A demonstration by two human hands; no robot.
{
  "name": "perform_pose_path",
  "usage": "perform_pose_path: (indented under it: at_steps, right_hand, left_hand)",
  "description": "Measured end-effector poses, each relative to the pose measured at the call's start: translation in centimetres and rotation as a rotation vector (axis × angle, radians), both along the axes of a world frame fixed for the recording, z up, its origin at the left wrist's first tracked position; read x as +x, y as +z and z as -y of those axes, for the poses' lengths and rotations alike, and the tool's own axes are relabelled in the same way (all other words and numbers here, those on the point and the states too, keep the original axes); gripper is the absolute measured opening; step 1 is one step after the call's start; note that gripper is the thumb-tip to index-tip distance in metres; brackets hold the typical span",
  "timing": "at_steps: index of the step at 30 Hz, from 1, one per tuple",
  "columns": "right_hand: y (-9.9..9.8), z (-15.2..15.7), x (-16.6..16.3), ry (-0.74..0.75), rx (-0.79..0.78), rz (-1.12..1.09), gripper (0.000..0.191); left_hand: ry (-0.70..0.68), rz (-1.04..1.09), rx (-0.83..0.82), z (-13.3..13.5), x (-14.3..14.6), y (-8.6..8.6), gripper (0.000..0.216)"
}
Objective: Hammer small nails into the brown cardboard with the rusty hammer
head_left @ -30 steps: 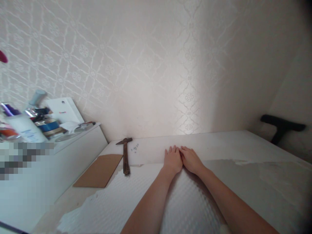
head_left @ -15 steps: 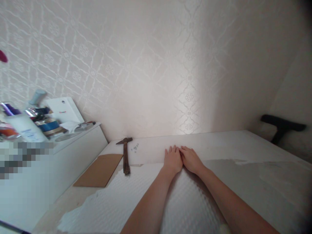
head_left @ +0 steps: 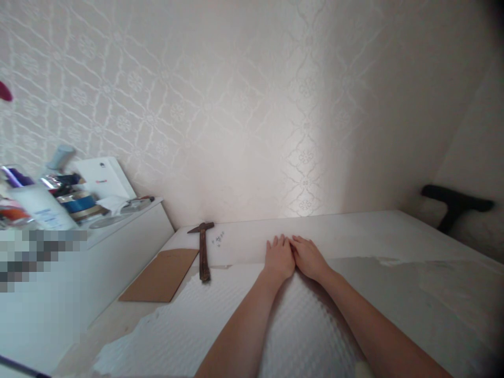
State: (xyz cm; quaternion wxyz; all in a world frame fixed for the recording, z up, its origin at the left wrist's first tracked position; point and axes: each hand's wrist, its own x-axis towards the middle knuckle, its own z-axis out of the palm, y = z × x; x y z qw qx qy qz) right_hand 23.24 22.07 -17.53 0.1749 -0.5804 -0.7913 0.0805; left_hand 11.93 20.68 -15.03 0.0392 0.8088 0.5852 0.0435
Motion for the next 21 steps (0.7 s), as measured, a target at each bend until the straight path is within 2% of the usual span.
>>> perform_pose_path:
  at_steps: [21]
  right_hand:
    - [0.06, -0.01, 0.05, 0.002, -0.012, 0.008, 0.046]
  left_hand:
    - [0.001, -0.009, 0.011, -0.07, -0.02, -0.12, 0.052]
